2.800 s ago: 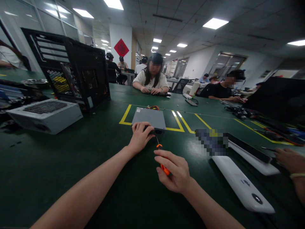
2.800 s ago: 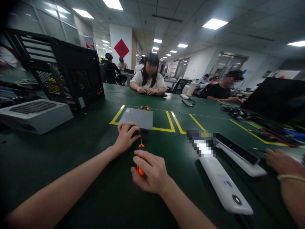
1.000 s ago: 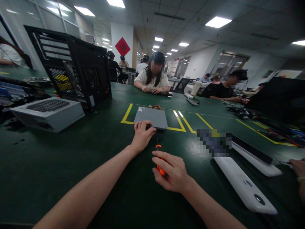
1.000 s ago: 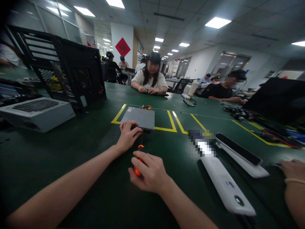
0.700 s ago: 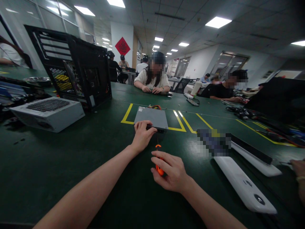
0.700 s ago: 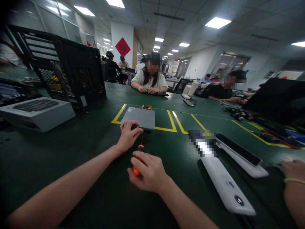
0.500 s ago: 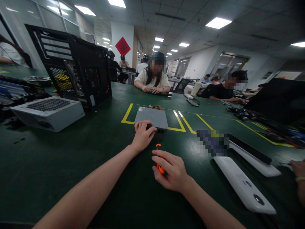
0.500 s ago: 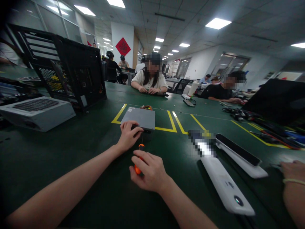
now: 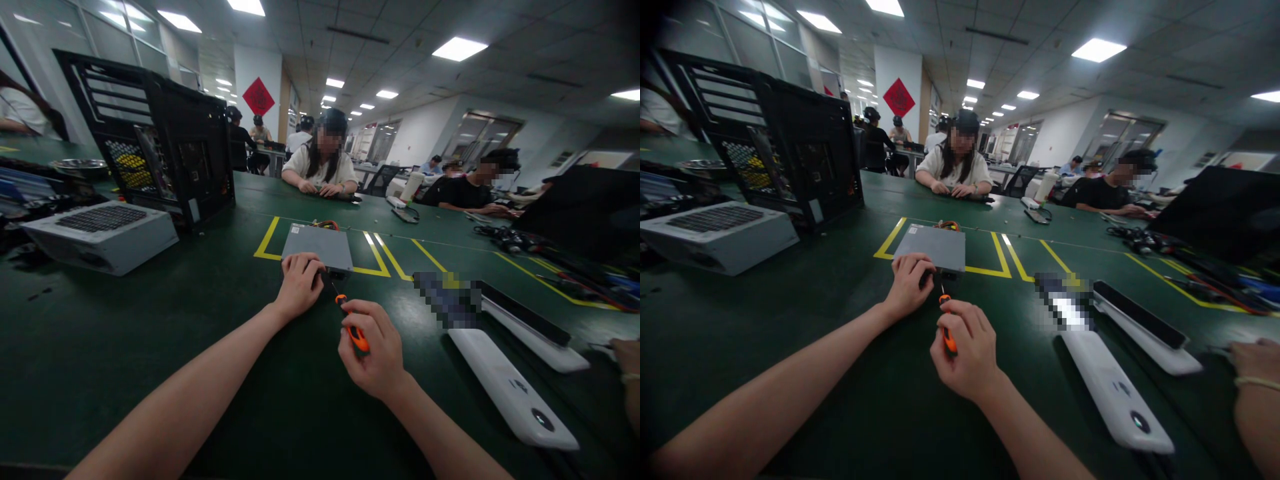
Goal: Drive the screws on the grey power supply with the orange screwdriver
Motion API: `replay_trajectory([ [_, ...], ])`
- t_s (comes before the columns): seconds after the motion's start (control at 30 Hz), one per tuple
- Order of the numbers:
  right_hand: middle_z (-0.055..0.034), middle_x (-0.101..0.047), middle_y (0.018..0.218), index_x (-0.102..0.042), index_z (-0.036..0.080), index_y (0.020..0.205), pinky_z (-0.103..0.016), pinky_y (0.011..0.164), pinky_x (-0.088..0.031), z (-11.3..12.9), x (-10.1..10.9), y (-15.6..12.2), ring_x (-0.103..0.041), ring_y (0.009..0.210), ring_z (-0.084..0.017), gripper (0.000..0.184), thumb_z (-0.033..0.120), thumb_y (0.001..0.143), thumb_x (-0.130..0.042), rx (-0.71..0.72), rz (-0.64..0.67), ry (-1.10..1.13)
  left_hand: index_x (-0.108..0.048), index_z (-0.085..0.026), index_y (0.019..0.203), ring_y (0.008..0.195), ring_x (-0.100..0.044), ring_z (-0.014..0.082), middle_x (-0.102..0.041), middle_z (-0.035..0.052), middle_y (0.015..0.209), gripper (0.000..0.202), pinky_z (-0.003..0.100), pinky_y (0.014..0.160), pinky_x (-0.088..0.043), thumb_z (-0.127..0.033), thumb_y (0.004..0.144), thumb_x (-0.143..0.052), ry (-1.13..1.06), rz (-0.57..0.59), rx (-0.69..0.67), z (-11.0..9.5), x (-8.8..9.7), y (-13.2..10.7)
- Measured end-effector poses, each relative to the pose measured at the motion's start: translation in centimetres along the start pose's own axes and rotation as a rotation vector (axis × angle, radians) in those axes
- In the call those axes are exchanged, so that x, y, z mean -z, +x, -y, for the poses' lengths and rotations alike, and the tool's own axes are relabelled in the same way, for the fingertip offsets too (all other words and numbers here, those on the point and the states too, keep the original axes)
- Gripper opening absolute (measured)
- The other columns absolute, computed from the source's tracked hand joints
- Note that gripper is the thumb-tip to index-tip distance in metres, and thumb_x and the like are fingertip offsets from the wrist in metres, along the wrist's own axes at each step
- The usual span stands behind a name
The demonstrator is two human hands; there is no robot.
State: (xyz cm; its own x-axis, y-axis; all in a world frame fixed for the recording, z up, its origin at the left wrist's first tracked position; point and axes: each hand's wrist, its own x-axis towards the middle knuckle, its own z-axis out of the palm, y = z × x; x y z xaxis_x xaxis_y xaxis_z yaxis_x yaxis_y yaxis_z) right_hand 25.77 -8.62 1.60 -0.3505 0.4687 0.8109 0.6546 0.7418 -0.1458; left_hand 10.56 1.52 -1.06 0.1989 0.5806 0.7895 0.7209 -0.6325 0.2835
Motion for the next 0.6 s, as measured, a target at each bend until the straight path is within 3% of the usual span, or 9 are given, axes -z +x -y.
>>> replay_trajectory([
  [0.1,-0.0084,-0.053,0.092,-0.049,0.019,0.088,-0.034,0.067,-0.049,-0.15,-0.04,-0.07,-0.055,0.081,-0.019,0.015,0.013,0.075,-0.051,-0.031,0.013,0.017,-0.051,-0.02,0.088,0.095,-0.047,0.0197,-0.054,0.0049,0.098,0.017,0.038,0.089,-0.028,-0.012,0.073,-0.05,-0.003,0.005,0.009,-0.02,0.02,-0.02],
  [0.23,-0.0083,-0.053,0.095,-0.043,0.018,0.103,-0.03,0.066,-0.05,-0.27,-0.34,-0.35,-0.055,0.085,-0.017,0.028,0.014,0.077,-0.052,-0.085,0.006,0.087,-0.049,-0.02,0.092,0.096,-0.047,0.0198,-0.055,0.0052,0.1,0.02,0.038,0.09,-0.027,-0.013,0.073,-0.05,-0.005,-0.002,0.011,-0.01,0.01,-0.06],
  [0.47,-0.0074,-0.052,0.092,-0.051,0.019,0.084,-0.035,0.071,-0.048,-0.08,-0.16,-0.06,-0.055,0.084,-0.019,0.01,0.014,0.075,-0.053,-0.073,0.054,0.027,-0.047,-0.02,0.105,0.103,-0.046,0.0204,-0.053,0.0062,0.109,0.031,0.037,0.092,-0.026,-0.014,0.075,-0.048,0.01,0.025,-0.005,-0.09,0.16,-0.02],
  [0.6,-0.0078,-0.053,0.095,-0.045,0.019,0.101,-0.029,0.065,-0.05,-0.11,-0.23,-0.19,-0.056,0.084,-0.017,0.023,0.021,0.079,-0.053,-0.178,0.048,0.14,-0.048,-0.02,0.104,0.103,-0.046,0.0202,-0.054,0.0056,0.109,0.029,0.037,0.092,-0.025,-0.015,0.076,-0.048,0.03,0.042,-0.005,-0.21,0.25,0.04],
])
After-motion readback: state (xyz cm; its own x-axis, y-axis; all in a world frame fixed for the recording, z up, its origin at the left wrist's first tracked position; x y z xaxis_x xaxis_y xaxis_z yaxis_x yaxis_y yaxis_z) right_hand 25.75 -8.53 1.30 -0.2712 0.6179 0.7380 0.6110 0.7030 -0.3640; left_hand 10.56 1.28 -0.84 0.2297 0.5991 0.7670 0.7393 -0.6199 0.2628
